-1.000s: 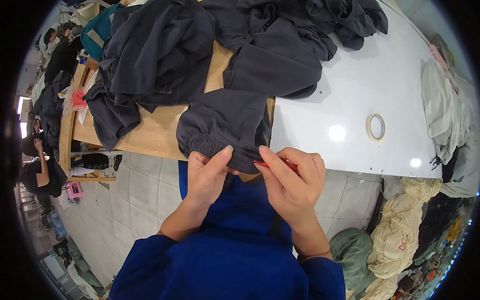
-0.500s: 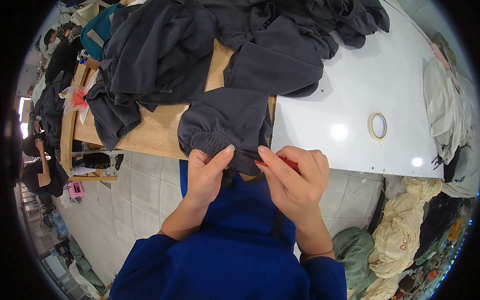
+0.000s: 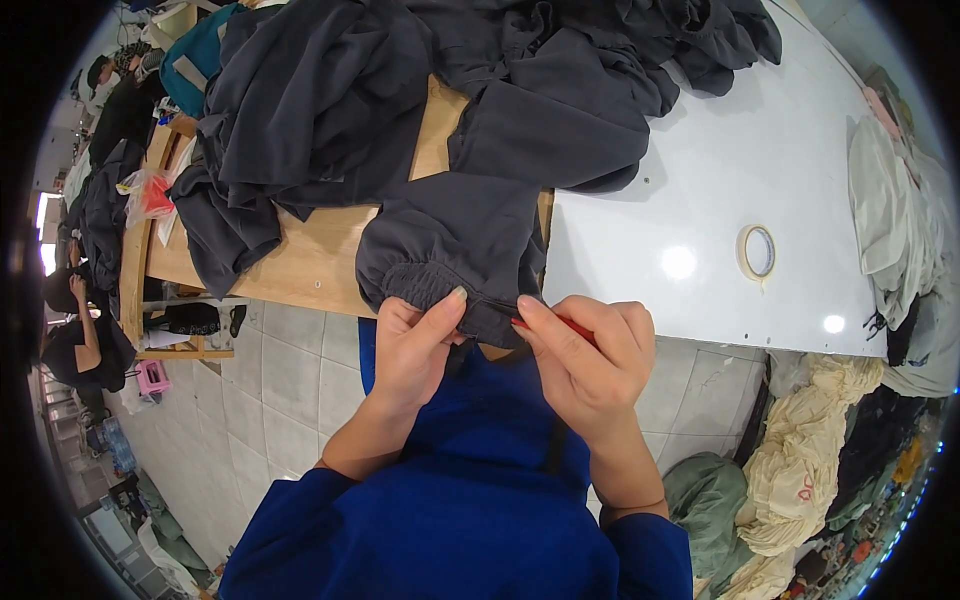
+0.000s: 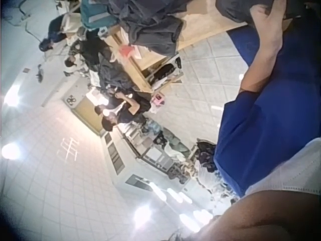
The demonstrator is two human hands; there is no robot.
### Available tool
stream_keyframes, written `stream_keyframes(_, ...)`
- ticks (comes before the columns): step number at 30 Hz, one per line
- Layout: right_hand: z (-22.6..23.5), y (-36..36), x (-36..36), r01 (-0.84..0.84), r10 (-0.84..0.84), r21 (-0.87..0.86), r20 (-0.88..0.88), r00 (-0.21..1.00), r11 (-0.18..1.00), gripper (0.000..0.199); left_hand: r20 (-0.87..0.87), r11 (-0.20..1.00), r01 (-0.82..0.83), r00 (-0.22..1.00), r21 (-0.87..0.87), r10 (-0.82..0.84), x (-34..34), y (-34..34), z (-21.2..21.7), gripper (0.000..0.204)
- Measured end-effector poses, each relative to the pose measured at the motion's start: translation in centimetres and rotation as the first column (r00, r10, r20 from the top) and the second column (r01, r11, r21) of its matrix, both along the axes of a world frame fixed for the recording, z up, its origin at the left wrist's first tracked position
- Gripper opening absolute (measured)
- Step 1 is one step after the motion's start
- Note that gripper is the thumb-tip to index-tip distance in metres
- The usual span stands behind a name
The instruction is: Trimming excess threads from the elastic waistband of grey trousers using thread nippers.
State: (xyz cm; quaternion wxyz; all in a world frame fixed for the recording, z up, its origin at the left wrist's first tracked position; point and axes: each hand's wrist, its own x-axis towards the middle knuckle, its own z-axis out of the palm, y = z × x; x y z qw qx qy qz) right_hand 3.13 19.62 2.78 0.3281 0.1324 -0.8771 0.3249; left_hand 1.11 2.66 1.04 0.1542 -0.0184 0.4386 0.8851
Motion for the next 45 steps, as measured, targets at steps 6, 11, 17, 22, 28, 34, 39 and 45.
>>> stream_keyframes(6,0.1,-0.1,0.1,0.001,0.000,-0.028,0.026,1.000,1.000,0.036,-0.011,1.000,-0.002,1.000,-0.030,0.002,0.1,0.2,0.1,0.011)
stream_keyframes(11,0.1,-0.3,0.1,0.012,-0.010,-0.046,0.038,0.999,0.999,0.036,-0.026,0.998,0.055,0.998,-0.010,-0.055,0.1,0.0,0.2,0.015)
stream_keyframes(17,0.1,-0.5,0.3,0.031,-0.026,-0.082,0.062,0.998,0.996,0.035,-0.051,0.996,0.075,0.996,-0.051,-0.077,0.2,0.1,0.6,0.021)
stream_keyframes(22,0.0,-0.5,0.3,0.023,-0.021,-0.056,0.036,0.999,0.998,0.034,-0.060,0.995,0.072,0.995,-0.068,-0.076,0.3,0.1,0.4,0.022)
stream_keyframes(28,-0.2,-0.5,0.4,0.029,-0.029,-0.065,0.009,1.000,0.997,0.035,-0.063,0.994,0.079,0.995,-0.077,-0.084,0.4,0.1,0.4,0.022)
stream_keyframes(34,0.5,-0.4,1.1,0.055,0.047,-0.443,0.216,0.975,0.895,0.035,-0.041,0.997,0.071,0.996,-0.037,-0.073,0.6,0.0,0.2,0.020)
stream_keyframes(39,0.6,-0.1,1.3,0.011,0.073,-0.371,0.210,0.975,0.929,0.036,0.020,0.988,0.077,0.997,0.136,-0.081,0.6,-0.2,-0.2,0.015)
stream_keyframes(45,0.0,-0.4,1.1,0.029,0.021,-0.267,0.183,0.983,0.963,0.040,0.065,0.985,0.047,0.996,0.163,-0.058,0.5,0.0,0.0,0.016)
